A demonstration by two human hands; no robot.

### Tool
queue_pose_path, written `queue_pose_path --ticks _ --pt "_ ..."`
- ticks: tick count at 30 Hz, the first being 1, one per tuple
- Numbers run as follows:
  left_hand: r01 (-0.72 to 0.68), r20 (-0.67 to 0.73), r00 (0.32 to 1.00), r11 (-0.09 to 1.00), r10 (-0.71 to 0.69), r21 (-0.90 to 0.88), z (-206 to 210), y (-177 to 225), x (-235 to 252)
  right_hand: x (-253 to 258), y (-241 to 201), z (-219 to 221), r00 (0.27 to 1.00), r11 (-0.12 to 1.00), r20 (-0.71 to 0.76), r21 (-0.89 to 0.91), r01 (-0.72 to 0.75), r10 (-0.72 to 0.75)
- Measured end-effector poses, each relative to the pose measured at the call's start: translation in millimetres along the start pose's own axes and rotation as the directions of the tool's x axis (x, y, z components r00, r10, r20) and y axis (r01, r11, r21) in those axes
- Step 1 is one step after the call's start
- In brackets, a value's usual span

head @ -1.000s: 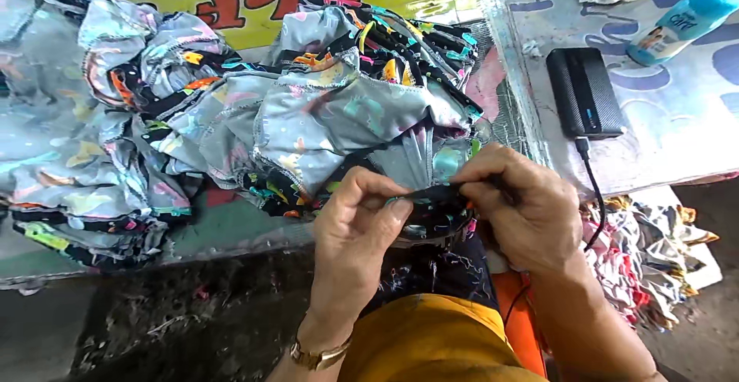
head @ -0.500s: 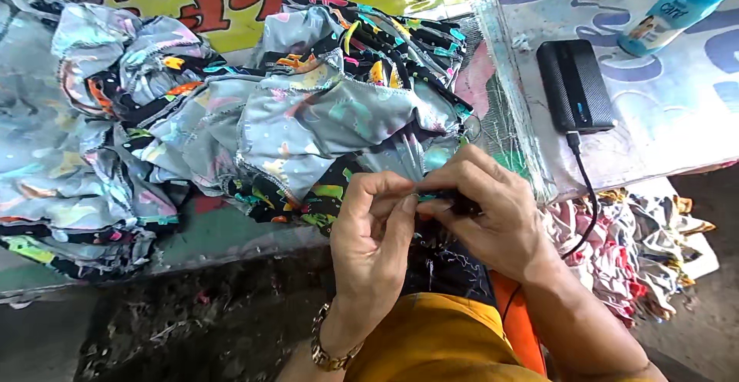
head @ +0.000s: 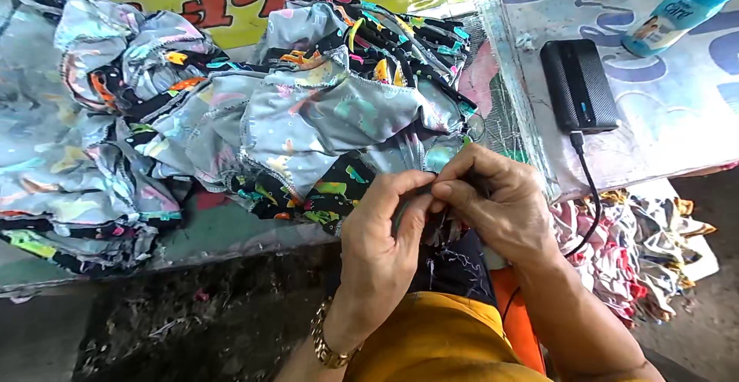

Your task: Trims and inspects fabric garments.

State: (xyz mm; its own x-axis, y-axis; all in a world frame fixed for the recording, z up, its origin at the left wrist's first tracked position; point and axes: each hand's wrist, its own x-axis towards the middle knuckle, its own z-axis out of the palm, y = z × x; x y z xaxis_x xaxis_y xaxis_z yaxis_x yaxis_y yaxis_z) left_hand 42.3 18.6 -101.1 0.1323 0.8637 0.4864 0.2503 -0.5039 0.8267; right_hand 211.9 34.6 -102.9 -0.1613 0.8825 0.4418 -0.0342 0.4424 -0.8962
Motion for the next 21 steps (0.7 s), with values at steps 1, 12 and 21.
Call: queue_pose_path --ticks 1,12,21 --pt "0.024 0.004 1.0 0.999 -0.024 -0.028 -2.3 0.2 2.6 0.1 0.6 -0.3 1.0 1.0 0.008 0.002 0.019 -0.019" --pt "0.089 0.133 0.988 0.993 -0.079 -0.075 -10.8 -1.3 5.6 9.2 0.9 -0.8 0.98 0.963 0.037 -0.179 0.2 -0.196" --pt "0.091 0.142 0.986 0.996 -0.091 0.008 -19.5 -2.3 16.4 3.2 -11.6 -18.4 0.987 0.88 0.151 -0.474 0.028 0.051"
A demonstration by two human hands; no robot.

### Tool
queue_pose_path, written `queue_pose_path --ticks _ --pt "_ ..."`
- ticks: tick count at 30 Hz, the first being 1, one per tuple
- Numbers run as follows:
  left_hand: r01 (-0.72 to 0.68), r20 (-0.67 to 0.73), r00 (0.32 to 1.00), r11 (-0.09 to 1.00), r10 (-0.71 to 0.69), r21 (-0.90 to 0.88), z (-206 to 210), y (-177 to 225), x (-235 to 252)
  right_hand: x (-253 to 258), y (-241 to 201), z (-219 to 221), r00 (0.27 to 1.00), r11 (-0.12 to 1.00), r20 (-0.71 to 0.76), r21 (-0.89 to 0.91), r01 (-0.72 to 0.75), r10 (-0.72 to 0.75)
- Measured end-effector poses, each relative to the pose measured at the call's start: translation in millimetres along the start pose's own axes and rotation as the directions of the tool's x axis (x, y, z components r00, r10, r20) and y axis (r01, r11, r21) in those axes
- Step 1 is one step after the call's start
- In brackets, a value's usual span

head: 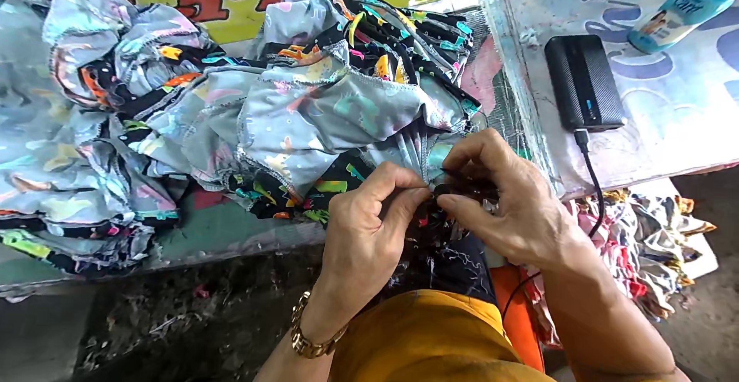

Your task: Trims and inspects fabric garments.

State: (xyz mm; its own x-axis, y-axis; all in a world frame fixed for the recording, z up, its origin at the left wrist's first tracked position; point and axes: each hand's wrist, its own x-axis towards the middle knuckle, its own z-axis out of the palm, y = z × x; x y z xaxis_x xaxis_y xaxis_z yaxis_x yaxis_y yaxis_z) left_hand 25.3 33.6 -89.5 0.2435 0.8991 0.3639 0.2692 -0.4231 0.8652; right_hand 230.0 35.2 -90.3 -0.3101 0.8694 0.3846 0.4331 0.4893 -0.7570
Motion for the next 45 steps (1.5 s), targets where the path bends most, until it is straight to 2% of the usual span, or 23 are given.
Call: queue_pose_path --ticks 3,12,21,26,27,29,31,33,35,39,42,45 --pt "-0.007 -0.013 1.0 1.0 0.007 -0.004 -1.4 0.1 3.9 -1.2 2.7 -10.0 0.997 0.999 0.079 -0.03 -0.024 0.026" --pt "-0.058 -0.017 0.998 0.998 0.059 0.013 1.6 -1.6 7.5 13.9 7.1 -17.2 0.975 0.995 0.201 0.001 0.095 -0.093" --pt "-0.07 -0.015 0.997 0.997 0.07 0.022 2.9 -3.5 7.6 17.3 8.7 -12.8 0.979 0.993 0.185 0.097 0.07 -0.087" --pt "-0.077 -0.022 0.997 0.997 0.077 0.004 3.1 -4.7 4.2 8.3 11.1 -14.5 0.989 0.958 0.147 0.287 -0.01 -0.034" --pt "-0.072 -0.021 0.997 0.997 0.072 -0.004 2.7 -4.6 3.1 4.7 11.6 -13.9 0.991 0.964 0.135 0.266 -0.028 -0.008" --pt "-0.063 -0.012 0.998 0.998 0.063 -0.017 2.1 -5.1 0.2 -3.2 10.4 -7.3 0.993 0.993 0.104 0.094 -0.069 0.059" --pt "-0.053 0.008 0.999 0.998 0.054 -0.032 1.5 -4.6 -2.7 -8.5 8.3 0.3 0.997 0.998 0.053 -0.032 -0.063 0.064" --pt "-0.024 0.04 0.999 0.999 0.025 -0.023 -0.7 -2.6 -5.5 -9.5 6.6 0.3 0.999 0.998 0.032 0.048 -0.04 0.039" --pt "-0.003 0.045 0.999 0.999 0.001 0.039 -2.5 -0.2 -7.5 -8.2 5.2 -2.2 0.999 0.974 0.039 0.226 -0.031 0.023" --pt "-0.062 0.019 0.998 0.993 0.06 0.1 -3.7 -0.5 -6.3 -4.9 5.9 0.9 0.996 0.853 0.061 0.513 -0.089 0.068" --pt "-0.089 -0.042 0.995 0.992 0.085 -0.092 -3.7 -0.3 -4.7 -1.2 7.5 2.9 0.995 0.789 0.071 0.605 -0.104 0.077" --pt "0.045 -0.056 0.996 0.937 -0.069 -0.347 -2.5 -0.8 -2.1 1.9 6.1 4.6 0.996 0.812 0.051 0.576 -0.092 0.077"
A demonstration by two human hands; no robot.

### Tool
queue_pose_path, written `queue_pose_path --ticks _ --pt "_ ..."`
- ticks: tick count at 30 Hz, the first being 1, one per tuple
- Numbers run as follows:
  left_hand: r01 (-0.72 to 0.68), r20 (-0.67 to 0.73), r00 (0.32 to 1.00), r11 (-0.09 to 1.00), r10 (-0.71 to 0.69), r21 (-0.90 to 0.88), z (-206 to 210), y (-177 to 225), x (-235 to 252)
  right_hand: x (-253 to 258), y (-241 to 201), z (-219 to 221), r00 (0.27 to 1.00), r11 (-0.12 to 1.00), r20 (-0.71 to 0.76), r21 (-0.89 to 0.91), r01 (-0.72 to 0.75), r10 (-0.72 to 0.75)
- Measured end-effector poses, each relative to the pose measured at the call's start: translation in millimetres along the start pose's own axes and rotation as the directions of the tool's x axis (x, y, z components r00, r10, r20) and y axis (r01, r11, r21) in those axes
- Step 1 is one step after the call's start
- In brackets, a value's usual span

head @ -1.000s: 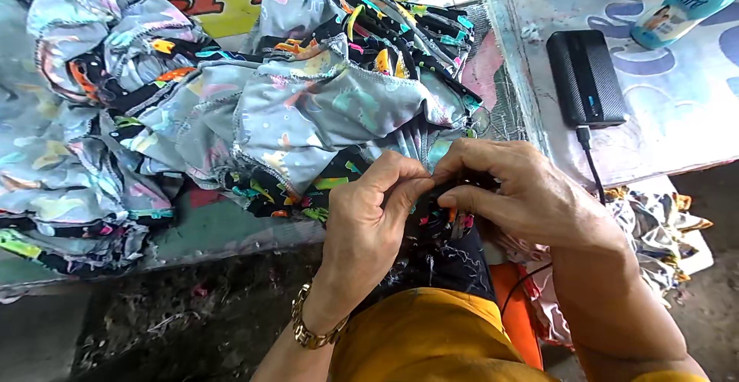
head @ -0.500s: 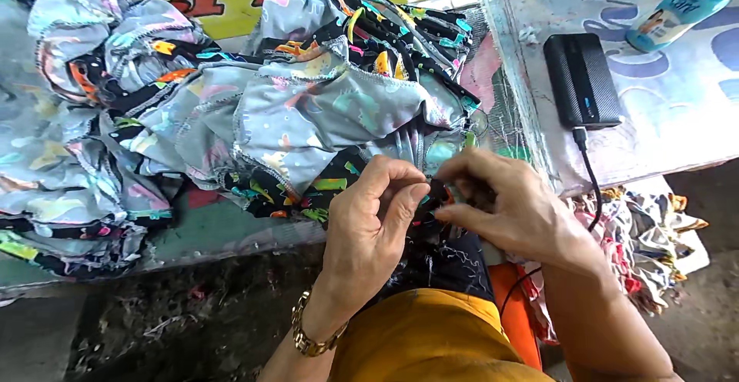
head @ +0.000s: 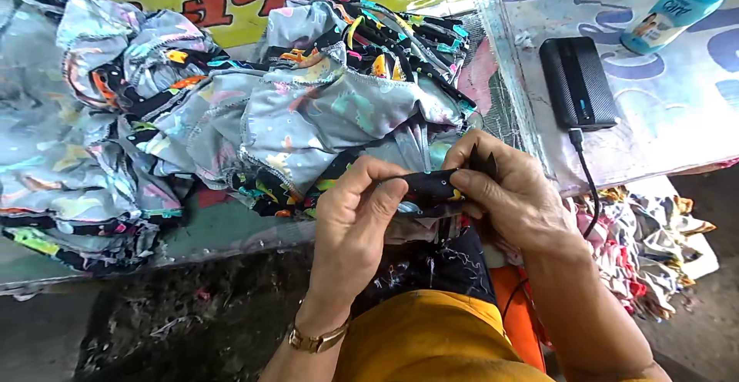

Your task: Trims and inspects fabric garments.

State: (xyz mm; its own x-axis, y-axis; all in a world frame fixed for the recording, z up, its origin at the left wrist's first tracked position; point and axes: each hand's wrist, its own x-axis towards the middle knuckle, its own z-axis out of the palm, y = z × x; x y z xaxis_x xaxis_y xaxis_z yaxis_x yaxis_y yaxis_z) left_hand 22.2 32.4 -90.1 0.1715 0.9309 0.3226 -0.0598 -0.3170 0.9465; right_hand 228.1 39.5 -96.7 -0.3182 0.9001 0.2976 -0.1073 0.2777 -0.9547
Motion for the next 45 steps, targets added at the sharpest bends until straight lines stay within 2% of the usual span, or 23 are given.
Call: queue_pose_path --ticks 3,6,10,14,17,20,22,24,25,28,30,37,42,45 --pt "0.076 -0.002 0.997 0.995 -0.077 -0.063 0.4 -3.8 4.2 3.1 0.0 2.6 1.0 0.998 0.003 -0.055 0.029 -0.029" --pt "0.058 0.019 0.998 0.996 -0.057 -0.062 1.6 -6.6 5.2 5.7 -1.8 8.6 1.0 0.989 0.014 -0.143 0.028 -0.026" --pt "0.045 0.025 0.999 0.999 -0.044 -0.007 3.1 -9.6 4.6 11.4 0.4 16.2 0.989 0.952 -0.097 -0.298 0.074 -0.108" --pt "0.072 0.022 0.997 0.997 -0.072 0.034 5.5 -7.4 4.9 14.1 4.9 14.2 0.942 0.839 -0.233 -0.537 0.084 -0.243" --pt "0.076 0.02 0.997 0.997 -0.076 0.029 5.4 -7.0 5.1 9.2 4.1 7.4 0.9 0.833 -0.309 -0.546 0.096 -0.306" --pt "0.066 0.011 0.998 0.997 -0.066 0.036 5.7 -7.2 3.3 -1.6 -2.6 2.0 0.906 0.819 -0.231 -0.544 0.181 -0.354" --pt "0.062 0.006 0.998 0.997 -0.062 0.042 6.6 -7.2 2.3 -10.2 -3.5 7.9 0.949 0.789 -0.13 -0.594 0.158 -0.288" --pt "0.026 -0.002 1.0 0.998 -0.026 0.063 7.1 -8.6 1.4 -15.4 2.1 18.3 0.97 0.732 -0.096 -0.674 0.1 -0.222" --pt "0.009 -0.003 1.0 0.997 -0.009 0.08 7.1 -9.4 0.8 -17.6 5.8 20.8 0.968 0.74 -0.111 -0.665 0.097 -0.227" --pt "-0.015 0.009 1.0 0.989 0.014 0.146 5.7 -9.4 -0.9 -27.1 4.1 18.5 0.935 0.879 -0.232 -0.457 0.138 -0.268" --pt "-0.012 0.014 1.0 0.984 0.009 0.175 5.5 -8.9 -1.1 -35.8 -2.9 15.1 0.915 0.905 -0.293 -0.4 0.146 -0.277" --pt "-0.019 0.022 1.0 0.978 0.015 0.208 5.2 -10.5 -0.3 -65.4 -9.4 15.4 0.897 0.92 -0.327 -0.349 0.178 -0.298" --pt "-0.072 0.033 0.997 0.971 0.067 0.229 4.6 -12.0 -0.9 -79.1 -18.3 11.5 0.909 0.93 -0.259 -0.26 0.261 -0.328" --pt "-0.082 0.033 0.997 0.968 0.077 0.236 7.0 -13.3 1.4 -66.8 -19.4 10.1 0.897 0.893 -0.27 -0.387 0.231 -0.349"
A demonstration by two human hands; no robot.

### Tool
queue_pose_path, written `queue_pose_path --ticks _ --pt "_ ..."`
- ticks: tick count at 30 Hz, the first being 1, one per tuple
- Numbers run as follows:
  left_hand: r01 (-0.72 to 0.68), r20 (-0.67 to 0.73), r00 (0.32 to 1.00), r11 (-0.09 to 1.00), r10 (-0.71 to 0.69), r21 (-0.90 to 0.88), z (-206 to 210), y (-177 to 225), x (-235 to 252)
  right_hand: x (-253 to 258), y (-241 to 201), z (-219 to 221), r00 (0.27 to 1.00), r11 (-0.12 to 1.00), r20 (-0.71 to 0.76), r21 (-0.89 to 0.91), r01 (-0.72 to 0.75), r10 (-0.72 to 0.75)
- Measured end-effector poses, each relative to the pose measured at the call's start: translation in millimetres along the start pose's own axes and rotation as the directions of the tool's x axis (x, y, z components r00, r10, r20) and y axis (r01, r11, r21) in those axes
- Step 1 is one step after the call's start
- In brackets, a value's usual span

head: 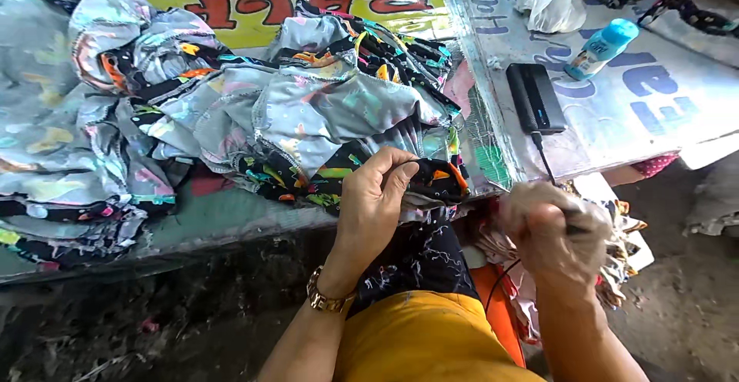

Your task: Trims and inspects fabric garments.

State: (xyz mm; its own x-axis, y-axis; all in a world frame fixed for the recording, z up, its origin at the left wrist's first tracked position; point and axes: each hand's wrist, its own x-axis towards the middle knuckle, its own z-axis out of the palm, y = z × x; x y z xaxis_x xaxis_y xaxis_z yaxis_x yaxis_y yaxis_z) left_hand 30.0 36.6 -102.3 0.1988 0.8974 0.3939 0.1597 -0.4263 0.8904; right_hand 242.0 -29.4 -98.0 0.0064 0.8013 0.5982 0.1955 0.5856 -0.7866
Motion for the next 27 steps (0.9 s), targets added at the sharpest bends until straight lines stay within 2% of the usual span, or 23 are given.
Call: queue_pose_path --ticks 3,5,8,11,16,23,27 --pt "0.047 0.025 0.998 0.996 -0.049 0.074 -2.7 -2.8 -8.0 16.3 9.1 16.6 0.997 0.981 0.058 -0.19 -0.043 0.055" --pt "0.022 0.032 0.999 0.992 -0.026 0.124 -0.8 -4.2 -1.4 34.8 16.7 29.0 0.99 0.951 0.094 -0.3 -0.071 0.104" --pt "-0.026 0.007 1.0 0.998 0.026 0.053 4.0 -8.4 -1.3 42.8 24.6 39.6 0.976 0.908 0.18 -0.418 -0.038 0.123" --pt "-0.106 -0.027 0.994 0.989 0.109 0.104 5.7 -12.6 -1.5 39.3 28.6 42.2 0.979 0.923 0.167 -0.382 -0.042 0.113" --pt "-0.18 -0.085 0.971 0.92 0.222 0.349 16.0 -17.1 -8.2 28.4 38.9 44.6 0.976 0.932 0.178 -0.36 -0.054 0.126" --pt "-0.115 -0.119 0.98 0.944 0.159 0.31 13.5 -14.0 -13.4 29.0 39.5 40.9 0.957 0.949 0.254 -0.31 -0.057 0.14" --pt "-0.163 -0.092 0.974 0.925 0.205 0.343 11.8 -14.0 -12.5 26.6 38.8 39.6 0.959 0.953 0.26 -0.301 -0.035 0.117"
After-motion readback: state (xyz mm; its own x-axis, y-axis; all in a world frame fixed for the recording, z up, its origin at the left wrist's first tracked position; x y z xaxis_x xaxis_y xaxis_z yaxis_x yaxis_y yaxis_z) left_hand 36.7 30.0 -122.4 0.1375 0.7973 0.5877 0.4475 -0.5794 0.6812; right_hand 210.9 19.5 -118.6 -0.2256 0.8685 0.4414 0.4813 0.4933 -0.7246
